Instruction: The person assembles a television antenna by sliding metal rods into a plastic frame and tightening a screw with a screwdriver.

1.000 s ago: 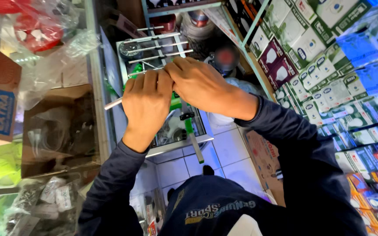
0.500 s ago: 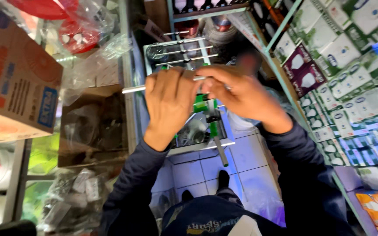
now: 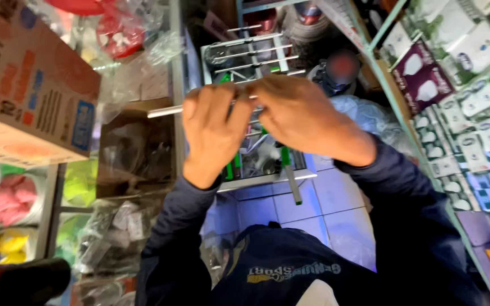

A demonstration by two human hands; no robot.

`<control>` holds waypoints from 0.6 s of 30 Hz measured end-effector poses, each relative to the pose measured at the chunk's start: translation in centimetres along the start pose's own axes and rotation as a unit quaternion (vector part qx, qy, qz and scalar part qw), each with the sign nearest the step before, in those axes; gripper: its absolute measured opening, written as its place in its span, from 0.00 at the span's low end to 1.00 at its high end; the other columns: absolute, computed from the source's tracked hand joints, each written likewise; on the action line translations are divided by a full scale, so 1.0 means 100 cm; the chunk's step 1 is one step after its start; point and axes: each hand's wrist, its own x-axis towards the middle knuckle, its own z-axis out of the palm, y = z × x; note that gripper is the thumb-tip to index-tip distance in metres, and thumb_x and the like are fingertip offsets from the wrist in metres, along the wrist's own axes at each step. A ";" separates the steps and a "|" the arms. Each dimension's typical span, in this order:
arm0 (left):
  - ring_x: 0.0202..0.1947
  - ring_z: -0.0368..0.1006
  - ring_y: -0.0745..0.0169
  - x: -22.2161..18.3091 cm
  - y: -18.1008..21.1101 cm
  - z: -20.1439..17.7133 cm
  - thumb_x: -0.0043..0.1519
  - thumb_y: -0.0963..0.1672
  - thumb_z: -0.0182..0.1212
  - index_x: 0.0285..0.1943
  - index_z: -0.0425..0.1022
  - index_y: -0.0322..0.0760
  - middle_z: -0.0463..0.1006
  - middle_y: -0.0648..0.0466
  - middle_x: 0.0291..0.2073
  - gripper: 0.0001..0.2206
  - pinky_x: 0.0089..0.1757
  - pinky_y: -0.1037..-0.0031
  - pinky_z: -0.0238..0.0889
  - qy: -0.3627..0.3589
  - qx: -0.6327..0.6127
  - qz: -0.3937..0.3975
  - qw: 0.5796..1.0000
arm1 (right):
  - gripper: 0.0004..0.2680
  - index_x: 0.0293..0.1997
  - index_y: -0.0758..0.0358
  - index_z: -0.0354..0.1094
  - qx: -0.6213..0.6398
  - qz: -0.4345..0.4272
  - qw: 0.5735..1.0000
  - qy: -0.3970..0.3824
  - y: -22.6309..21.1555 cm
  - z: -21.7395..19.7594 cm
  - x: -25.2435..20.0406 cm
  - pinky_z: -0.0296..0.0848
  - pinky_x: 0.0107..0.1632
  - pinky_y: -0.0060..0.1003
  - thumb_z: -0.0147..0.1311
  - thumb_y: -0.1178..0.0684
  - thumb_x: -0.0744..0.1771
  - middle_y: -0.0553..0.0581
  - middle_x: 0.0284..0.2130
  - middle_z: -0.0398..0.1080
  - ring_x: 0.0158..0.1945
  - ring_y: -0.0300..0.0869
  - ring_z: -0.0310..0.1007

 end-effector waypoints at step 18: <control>0.33 0.68 0.51 -0.004 0.003 0.008 0.68 0.43 0.68 0.47 0.74 0.34 0.71 0.51 0.34 0.08 0.37 0.62 0.59 -0.049 -0.068 -0.006 0.996 | 0.14 0.56 0.70 0.66 -0.044 -0.022 0.995 0.082 0.011 0.011 -0.028 0.75 0.48 0.44 0.56 0.64 0.64 0.61 0.47 0.71 0.46 0.53 0.74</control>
